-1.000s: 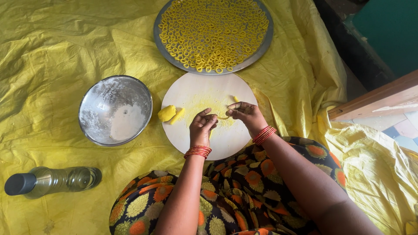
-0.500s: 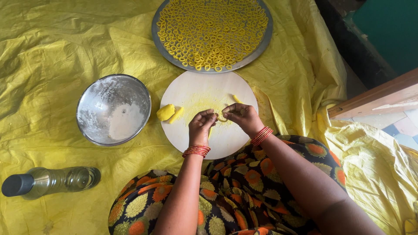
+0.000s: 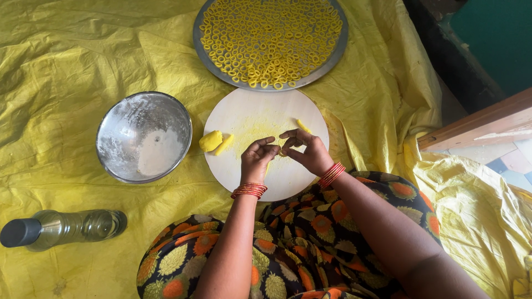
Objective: The person rolls small pieces of yellow dough into thin strips on a floured board, then joins the ends to form rings and places them on a tray. The person repeats this process continuously.
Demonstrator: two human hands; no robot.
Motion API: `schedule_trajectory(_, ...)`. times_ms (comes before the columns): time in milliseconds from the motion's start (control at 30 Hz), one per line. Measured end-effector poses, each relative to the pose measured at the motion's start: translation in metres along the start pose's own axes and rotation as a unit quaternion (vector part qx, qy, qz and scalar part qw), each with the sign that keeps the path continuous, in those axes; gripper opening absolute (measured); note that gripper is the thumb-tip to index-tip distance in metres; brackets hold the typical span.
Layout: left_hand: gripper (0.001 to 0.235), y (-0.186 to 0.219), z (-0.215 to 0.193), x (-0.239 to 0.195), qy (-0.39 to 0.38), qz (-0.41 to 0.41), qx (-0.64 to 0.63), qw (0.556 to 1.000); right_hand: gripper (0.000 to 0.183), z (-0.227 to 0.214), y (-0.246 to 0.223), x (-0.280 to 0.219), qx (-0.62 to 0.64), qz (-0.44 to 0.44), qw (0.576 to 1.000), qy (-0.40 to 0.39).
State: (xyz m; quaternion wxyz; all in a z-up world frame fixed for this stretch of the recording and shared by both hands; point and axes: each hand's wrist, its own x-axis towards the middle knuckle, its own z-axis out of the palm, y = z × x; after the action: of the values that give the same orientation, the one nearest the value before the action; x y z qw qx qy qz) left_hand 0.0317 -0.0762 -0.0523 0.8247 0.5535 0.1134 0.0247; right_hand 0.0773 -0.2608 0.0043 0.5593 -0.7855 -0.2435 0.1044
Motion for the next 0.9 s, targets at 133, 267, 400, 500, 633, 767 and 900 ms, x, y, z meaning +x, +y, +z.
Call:
schedule_trajectory(133, 0.032, 0.0014, 0.0004, -0.0007, -0.009, 0.007, 0.014, 1.000, 0.043, -0.0001, -0.0035, -0.0002, -0.021, -0.018, 1.000, 0.005)
schedule_trajectory(267, 0.031, 0.0010, 0.0014, -0.0004, -0.006, 0.011, 0.030, 0.999, 0.042, 0.0008, -0.0047, -0.0005, -0.029, -0.014, 0.999, 0.007)
schedule_trajectory(400, 0.031, 0.0026, 0.0017, -0.0012, -0.001, 0.011, 0.055, 0.998, 0.043, 0.0020, -0.0055, -0.0010, -0.040, -0.015, 0.999, 0.015)
schedule_trajectory(500, 0.032, 0.0056, 0.0009, -0.0013, -0.008, 0.009, 0.054, 0.998, 0.044, 0.0018, -0.0052, -0.0007, -0.046, -0.022, 0.998, 0.031)
schedule_trajectory(633, 0.035, 0.0086, -0.0017, -0.0003, -0.041, -0.025, 0.051, 0.998, 0.043, 0.0004, -0.0025, -0.0007, -0.042, -0.012, 0.999, 0.031)
schedule_trajectory(767, 0.038, 0.0079, -0.0051, -0.0009, -0.047, -0.067, 0.024, 0.996, 0.038, 0.0011, 0.0006, -0.0010, -0.031, 0.000, 0.999, 0.013)
schedule_trajectory(900, 0.038, 0.0053, -0.0059, 0.0002, -0.030, -0.080, -0.013, 0.996, 0.031, -0.0017, 0.0012, -0.0019, -0.007, -0.016, 1.000, -0.001)
